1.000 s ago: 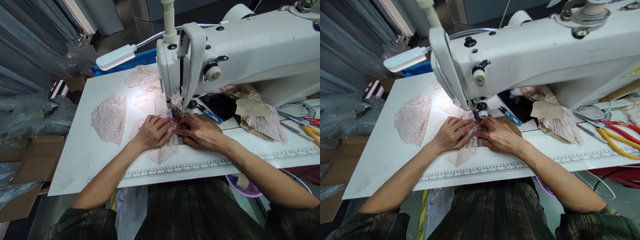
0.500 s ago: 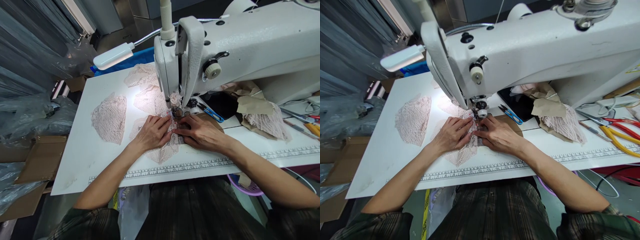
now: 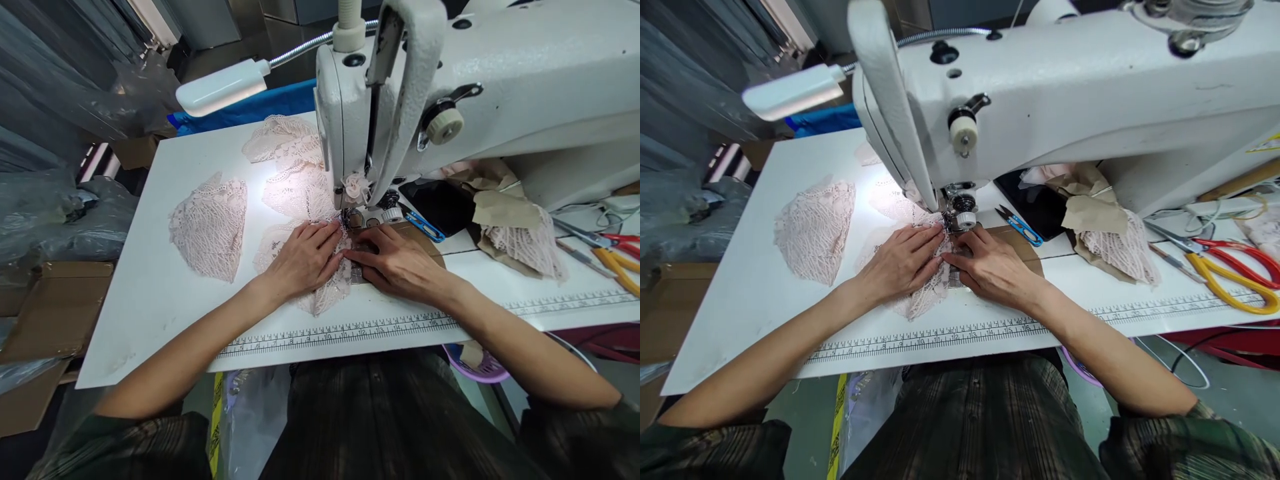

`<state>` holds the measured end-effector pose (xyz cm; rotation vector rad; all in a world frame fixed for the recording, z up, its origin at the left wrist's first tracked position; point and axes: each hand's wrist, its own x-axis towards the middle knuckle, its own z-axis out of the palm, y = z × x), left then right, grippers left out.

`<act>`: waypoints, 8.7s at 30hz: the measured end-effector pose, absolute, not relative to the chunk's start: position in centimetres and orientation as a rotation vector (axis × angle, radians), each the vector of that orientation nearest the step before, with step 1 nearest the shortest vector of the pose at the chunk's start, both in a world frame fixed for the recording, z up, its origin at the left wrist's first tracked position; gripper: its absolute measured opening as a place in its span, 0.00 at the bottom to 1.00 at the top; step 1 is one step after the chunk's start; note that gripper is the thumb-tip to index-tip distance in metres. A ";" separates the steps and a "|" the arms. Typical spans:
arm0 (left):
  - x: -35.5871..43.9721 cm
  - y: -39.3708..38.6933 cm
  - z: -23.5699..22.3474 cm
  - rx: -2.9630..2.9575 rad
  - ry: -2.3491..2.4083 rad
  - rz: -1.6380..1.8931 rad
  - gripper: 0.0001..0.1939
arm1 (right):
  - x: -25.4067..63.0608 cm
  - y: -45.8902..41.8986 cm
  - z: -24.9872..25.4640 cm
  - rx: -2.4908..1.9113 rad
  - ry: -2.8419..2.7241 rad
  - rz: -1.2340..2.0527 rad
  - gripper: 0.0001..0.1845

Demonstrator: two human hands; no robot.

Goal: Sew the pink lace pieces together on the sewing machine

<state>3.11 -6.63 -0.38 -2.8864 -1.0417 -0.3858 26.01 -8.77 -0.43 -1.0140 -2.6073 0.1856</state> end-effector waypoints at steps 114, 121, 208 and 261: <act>2.3 -5.0 0.2 -2.983 -0.748 -0.750 0.11 | 27.1 -4.6 0.0 -1.519 -1.988 0.864 0.12; 2.6 -5.8 -0.2 -3.130 -0.734 -0.623 0.11 | 26.7 -5.5 -0.7 -1.473 -2.053 0.605 0.12; 3.4 -7.3 0.3 -2.907 -0.832 -0.345 0.16 | 24.8 -7.1 0.3 -1.522 -2.730 -0.004 0.24; 2.2 -3.4 -0.1 -3.003 -0.905 -0.286 0.25 | 27.5 -5.2 0.2 -1.390 -2.315 0.632 0.32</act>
